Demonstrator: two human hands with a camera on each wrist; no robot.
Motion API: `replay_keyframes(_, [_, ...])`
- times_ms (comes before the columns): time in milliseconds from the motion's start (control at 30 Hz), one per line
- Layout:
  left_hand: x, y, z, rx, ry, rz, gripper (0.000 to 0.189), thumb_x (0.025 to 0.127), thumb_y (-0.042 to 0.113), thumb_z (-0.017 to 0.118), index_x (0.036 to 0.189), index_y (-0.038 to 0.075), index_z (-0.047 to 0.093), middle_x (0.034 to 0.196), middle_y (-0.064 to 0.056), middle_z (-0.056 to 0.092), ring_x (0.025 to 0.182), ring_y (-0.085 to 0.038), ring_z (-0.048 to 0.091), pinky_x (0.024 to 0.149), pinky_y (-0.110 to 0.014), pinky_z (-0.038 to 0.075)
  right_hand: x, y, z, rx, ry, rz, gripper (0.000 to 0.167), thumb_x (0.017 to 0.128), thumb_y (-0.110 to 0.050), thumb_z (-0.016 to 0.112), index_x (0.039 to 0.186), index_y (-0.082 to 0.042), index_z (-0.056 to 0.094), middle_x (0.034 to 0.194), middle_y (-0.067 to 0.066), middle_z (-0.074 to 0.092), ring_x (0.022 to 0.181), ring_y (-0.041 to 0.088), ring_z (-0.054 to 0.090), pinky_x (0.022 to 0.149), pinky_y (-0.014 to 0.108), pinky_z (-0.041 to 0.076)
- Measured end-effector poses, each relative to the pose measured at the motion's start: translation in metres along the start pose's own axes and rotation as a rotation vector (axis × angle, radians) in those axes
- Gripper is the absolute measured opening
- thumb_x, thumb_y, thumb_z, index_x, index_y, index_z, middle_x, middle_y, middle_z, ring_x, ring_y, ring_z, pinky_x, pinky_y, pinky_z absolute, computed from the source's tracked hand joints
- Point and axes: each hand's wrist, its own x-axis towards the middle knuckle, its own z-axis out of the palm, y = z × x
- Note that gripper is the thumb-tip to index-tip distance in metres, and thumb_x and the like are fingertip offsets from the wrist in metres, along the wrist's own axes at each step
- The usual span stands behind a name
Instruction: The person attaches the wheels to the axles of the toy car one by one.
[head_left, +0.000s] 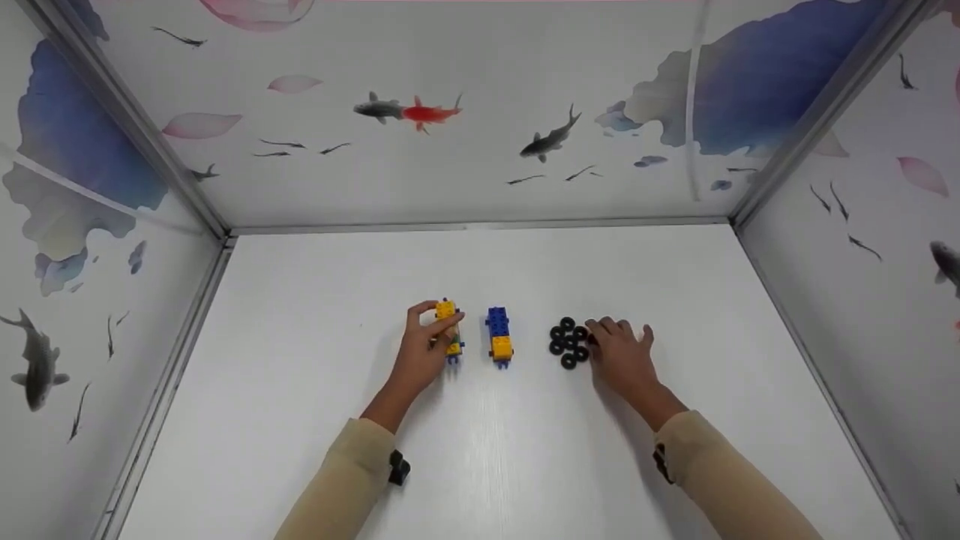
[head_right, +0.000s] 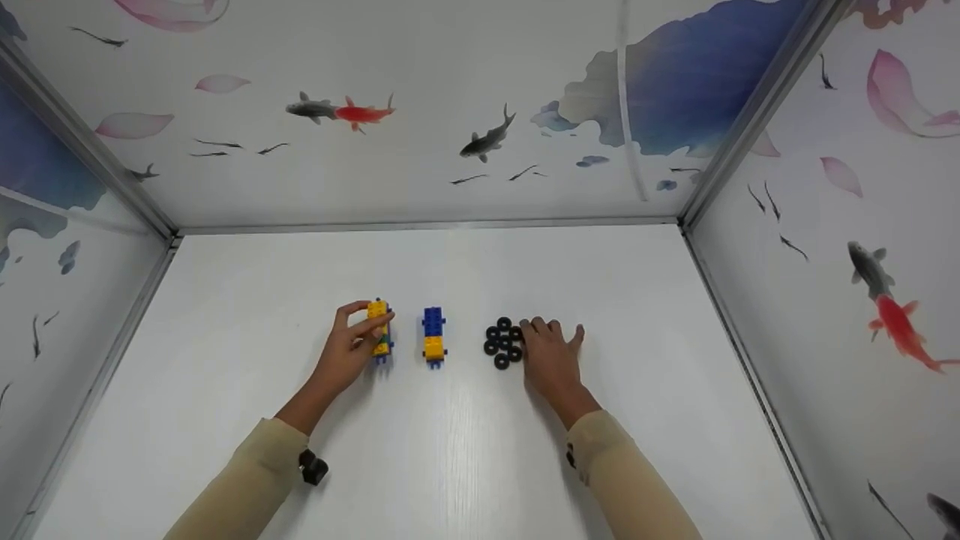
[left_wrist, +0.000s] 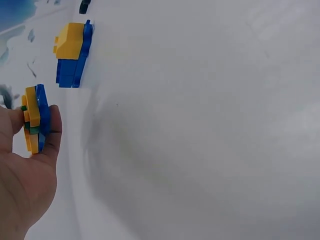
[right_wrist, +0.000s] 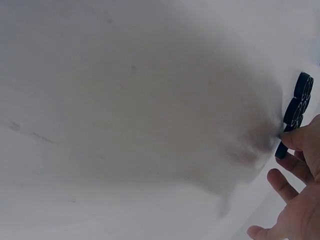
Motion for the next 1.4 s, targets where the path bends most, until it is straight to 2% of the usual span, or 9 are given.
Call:
replay_keyframes(100, [0.001, 0.003, -0.001, -0.027, 0.029, -0.006, 0.035, 0.114, 0.015, 0.062, 0.144, 0.026, 0.076, 0.173, -0.010, 0.034, 0.146, -0.032, 0.057, 0.117, -0.044, 0.058, 0.000, -0.001, -0.001, 0.001, 0.008, 0.004, 0.042, 0.107, -0.015, 0.071, 0.147, -0.006, 0.065, 0.140, 0.016, 0.070, 0.131, 0.042, 0.064, 0.117, 0.090, 0.032])
replay_keyframes(300, [-0.002, 0.006, -0.002, -0.061, 0.051, -0.039, 0.036, 0.112, 0.017, 0.065, 0.147, 0.025, 0.073, 0.172, -0.011, 0.038, 0.125, -0.030, 0.068, 0.109, -0.042, 0.062, -0.001, -0.004, -0.003, 0.005, 0.016, 0.005, 0.042, 0.107, -0.015, 0.071, 0.148, -0.006, 0.065, 0.139, 0.017, 0.069, 0.132, 0.040, 0.066, 0.120, 0.090, 0.028])
replay_keyframes(467, [-0.005, 0.006, -0.001, -0.099, 0.053, -0.073, 0.050, 0.111, 0.019, 0.068, 0.159, 0.027, 0.057, 0.170, -0.009, 0.043, 0.120, -0.027, 0.067, 0.105, -0.040, 0.064, 0.000, -0.005, -0.002, 0.011, 0.022, -0.005, 0.043, 0.106, -0.014, 0.074, 0.147, -0.005, 0.066, 0.139, 0.017, 0.070, 0.131, 0.039, 0.067, 0.120, 0.091, 0.028])
replay_keyframes(567, [-0.005, 0.005, 0.000, -0.125, 0.054, -0.105, 0.064, 0.110, 0.022, 0.070, 0.168, 0.029, 0.043, 0.170, -0.008, 0.046, 0.121, -0.027, 0.067, 0.105, -0.040, 0.064, 0.001, -0.005, -0.001, 0.024, 0.025, -0.007, 0.044, 0.105, -0.014, 0.075, 0.147, -0.005, 0.066, 0.139, 0.017, 0.070, 0.132, 0.039, 0.067, 0.119, 0.091, 0.028])
replay_keyframes(667, [-0.005, 0.006, -0.001, -0.155, 0.043, -0.144, 0.072, 0.110, 0.025, 0.071, 0.172, 0.030, 0.036, 0.169, -0.011, 0.049, 0.124, -0.027, 0.067, 0.109, -0.041, 0.063, 0.002, -0.007, -0.002, 0.035, 0.023, -0.005, 0.045, 0.104, -0.013, 0.075, 0.147, -0.005, 0.065, 0.140, 0.018, 0.069, 0.133, 0.039, 0.066, 0.120, 0.091, 0.027])
replay_keyframes(933, [-0.002, 0.006, -0.004, -0.329, 0.013, -0.233, 0.073, 0.109, 0.022, 0.072, 0.172, 0.033, 0.038, 0.157, -0.014, 0.057, 0.130, -0.028, 0.066, 0.113, -0.041, 0.060, 0.002, -0.013, -0.006, 0.049, 0.048, -0.032, 0.042, 0.102, -0.005, 0.076, 0.143, -0.003, 0.068, 0.136, 0.019, 0.070, 0.130, 0.040, 0.068, 0.118, 0.091, 0.030])
replay_keyframes(1133, [-0.001, 0.006, -0.006, -0.443, -0.009, -0.279, 0.067, 0.110, 0.019, 0.070, 0.169, 0.034, 0.043, 0.153, -0.016, 0.059, 0.133, -0.031, 0.068, 0.107, -0.040, 0.063, 0.005, -0.019, -0.005, 0.043, 0.075, -0.048, 0.039, 0.102, -0.005, 0.075, 0.141, -0.003, 0.069, 0.135, 0.019, 0.070, 0.130, 0.039, 0.068, 0.117, 0.090, 0.033])
replay_keyframes(1267, [-0.001, 0.007, -0.006, -0.482, -0.017, -0.312, 0.062, 0.111, 0.019, 0.068, 0.166, 0.036, 0.047, 0.153, -0.017, 0.061, 0.130, -0.032, 0.069, 0.105, -0.041, 0.064, 0.006, -0.025, -0.005, 0.050, 0.088, -0.058, 0.036, 0.104, -0.008, 0.074, 0.139, -0.003, 0.070, 0.134, 0.020, 0.070, 0.129, 0.039, 0.069, 0.116, 0.089, 0.034])
replay_keyframes(1400, [-0.001, 0.008, -0.006, -0.483, -0.024, -0.335, 0.060, 0.112, 0.018, 0.067, 0.165, 0.038, 0.048, 0.155, -0.016, 0.062, 0.128, -0.032, 0.070, 0.106, -0.042, 0.064, 0.009, -0.031, -0.006, 0.075, 0.095, -0.064, 0.033, 0.105, -0.009, 0.073, 0.138, -0.003, 0.071, 0.133, 0.019, 0.070, 0.129, 0.039, 0.068, 0.116, 0.089, 0.036])
